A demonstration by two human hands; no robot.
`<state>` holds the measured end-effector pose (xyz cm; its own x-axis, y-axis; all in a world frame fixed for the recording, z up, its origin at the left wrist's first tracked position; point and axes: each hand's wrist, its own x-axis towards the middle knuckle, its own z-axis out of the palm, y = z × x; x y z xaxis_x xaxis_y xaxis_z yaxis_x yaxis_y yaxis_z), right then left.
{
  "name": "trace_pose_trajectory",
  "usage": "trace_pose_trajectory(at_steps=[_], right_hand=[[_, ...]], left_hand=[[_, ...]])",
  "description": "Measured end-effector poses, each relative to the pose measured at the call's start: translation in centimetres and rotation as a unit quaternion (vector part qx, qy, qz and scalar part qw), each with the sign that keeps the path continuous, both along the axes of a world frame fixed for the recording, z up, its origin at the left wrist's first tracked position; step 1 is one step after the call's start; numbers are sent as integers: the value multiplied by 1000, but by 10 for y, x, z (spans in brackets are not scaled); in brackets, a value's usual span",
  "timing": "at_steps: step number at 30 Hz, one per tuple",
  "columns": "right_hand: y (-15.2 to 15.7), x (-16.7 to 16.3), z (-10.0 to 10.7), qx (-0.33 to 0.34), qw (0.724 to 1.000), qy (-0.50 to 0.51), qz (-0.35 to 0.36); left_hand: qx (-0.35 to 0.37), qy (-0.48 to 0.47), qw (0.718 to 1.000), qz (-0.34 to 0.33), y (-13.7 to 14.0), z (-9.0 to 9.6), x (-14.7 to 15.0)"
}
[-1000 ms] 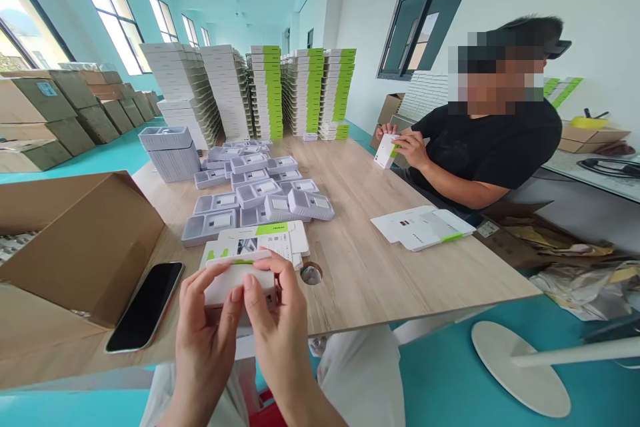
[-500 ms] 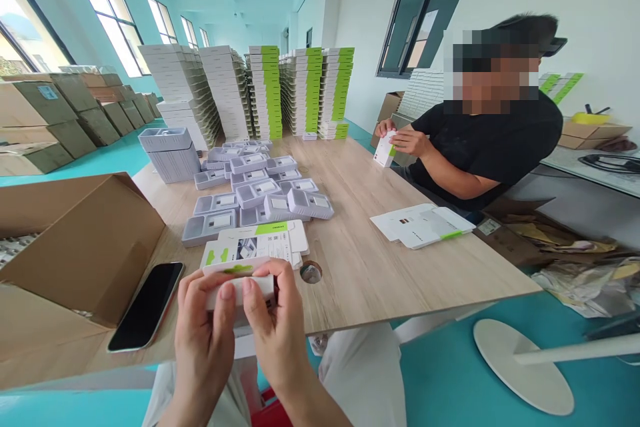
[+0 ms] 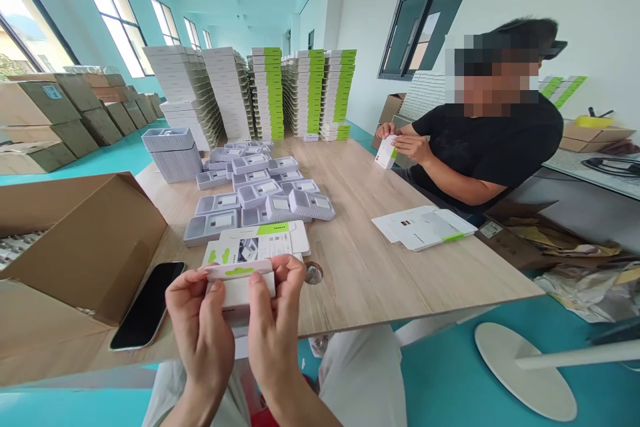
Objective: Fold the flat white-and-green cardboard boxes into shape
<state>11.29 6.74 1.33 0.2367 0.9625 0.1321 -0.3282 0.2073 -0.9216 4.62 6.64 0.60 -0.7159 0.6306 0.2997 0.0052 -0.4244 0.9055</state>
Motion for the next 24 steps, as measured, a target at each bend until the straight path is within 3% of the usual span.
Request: trace_pose_trajectory(at_steps=[5, 9, 14, 20, 24], right_hand=[[0, -1, -4, -15, 999, -18, 23], [-8, 4, -2, 7, 1000, -15, 19], [-16, 7, 15, -46, 999, -21, 16], [-17, 7, 22, -29, 999, -34, -12], [-20, 12, 22, -35, 999, -20, -17]], left_hand=[[-24, -31, 999, -2, 0, 2, -1], [-2, -25, 999, 37, -5, 2, 1], [48, 0, 998, -31, -10, -6, -4], [59, -3, 996, -66, -19, -13, -8], [8, 34, 996, -86, -26, -3, -1]])
